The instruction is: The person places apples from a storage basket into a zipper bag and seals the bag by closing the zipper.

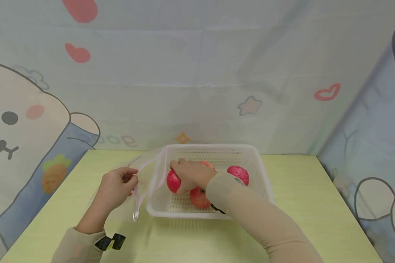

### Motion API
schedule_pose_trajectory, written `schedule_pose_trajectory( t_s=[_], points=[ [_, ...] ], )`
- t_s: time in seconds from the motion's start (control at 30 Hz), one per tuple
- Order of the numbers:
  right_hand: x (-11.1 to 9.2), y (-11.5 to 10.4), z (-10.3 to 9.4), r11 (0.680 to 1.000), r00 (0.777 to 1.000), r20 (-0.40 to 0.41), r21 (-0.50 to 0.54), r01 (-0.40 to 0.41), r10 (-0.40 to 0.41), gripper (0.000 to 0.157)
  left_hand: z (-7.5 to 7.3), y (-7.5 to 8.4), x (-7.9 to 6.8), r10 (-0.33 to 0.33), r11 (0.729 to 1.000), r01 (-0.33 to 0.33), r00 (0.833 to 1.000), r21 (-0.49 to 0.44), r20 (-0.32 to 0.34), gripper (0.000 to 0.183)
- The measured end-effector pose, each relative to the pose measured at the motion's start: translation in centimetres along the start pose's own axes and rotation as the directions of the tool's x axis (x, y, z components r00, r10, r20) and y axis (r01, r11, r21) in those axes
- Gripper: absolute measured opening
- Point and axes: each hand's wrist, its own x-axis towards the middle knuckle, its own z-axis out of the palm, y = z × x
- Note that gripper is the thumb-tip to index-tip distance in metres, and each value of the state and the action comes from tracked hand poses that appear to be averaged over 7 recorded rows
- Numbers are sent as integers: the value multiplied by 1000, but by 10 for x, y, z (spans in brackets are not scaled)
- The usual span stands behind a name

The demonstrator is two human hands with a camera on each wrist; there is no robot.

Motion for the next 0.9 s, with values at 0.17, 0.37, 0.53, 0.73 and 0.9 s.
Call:
schedule_pose_trajectory(
  t_s=[0.17, 0.37, 0.53, 0.73, 0.9],
  points=[
    [-3, 0, 0, 1000, 1000, -21, -7, 9, -10, 72, 0, 0, 0, 0, 1000, 0, 1000, -4, -1, 22],
    [-5, 1, 1, 1000, 999, -43, -9, 20, -20, 73, 0, 0, -1, 7, 1000, -7, 1000, 4, -2, 21],
    [-5, 3, 0, 999, 997, -68, 20, 43, -42, 74, 0, 0, -1, 7, 1000, -7, 1000, 14, 2, 22],
    [-8, 5, -3, 996, 994, -83, 41, 75, -72, 75, 0, 1, -1, -3, 1000, 2, 1000, 23, 11, 23],
    [-9, 5, -6, 993, 992, -92, 70, 91, -85, 76, 0, 2, 0, -1, 1000, 1, 1000, 23, 11, 22]
  ],
)
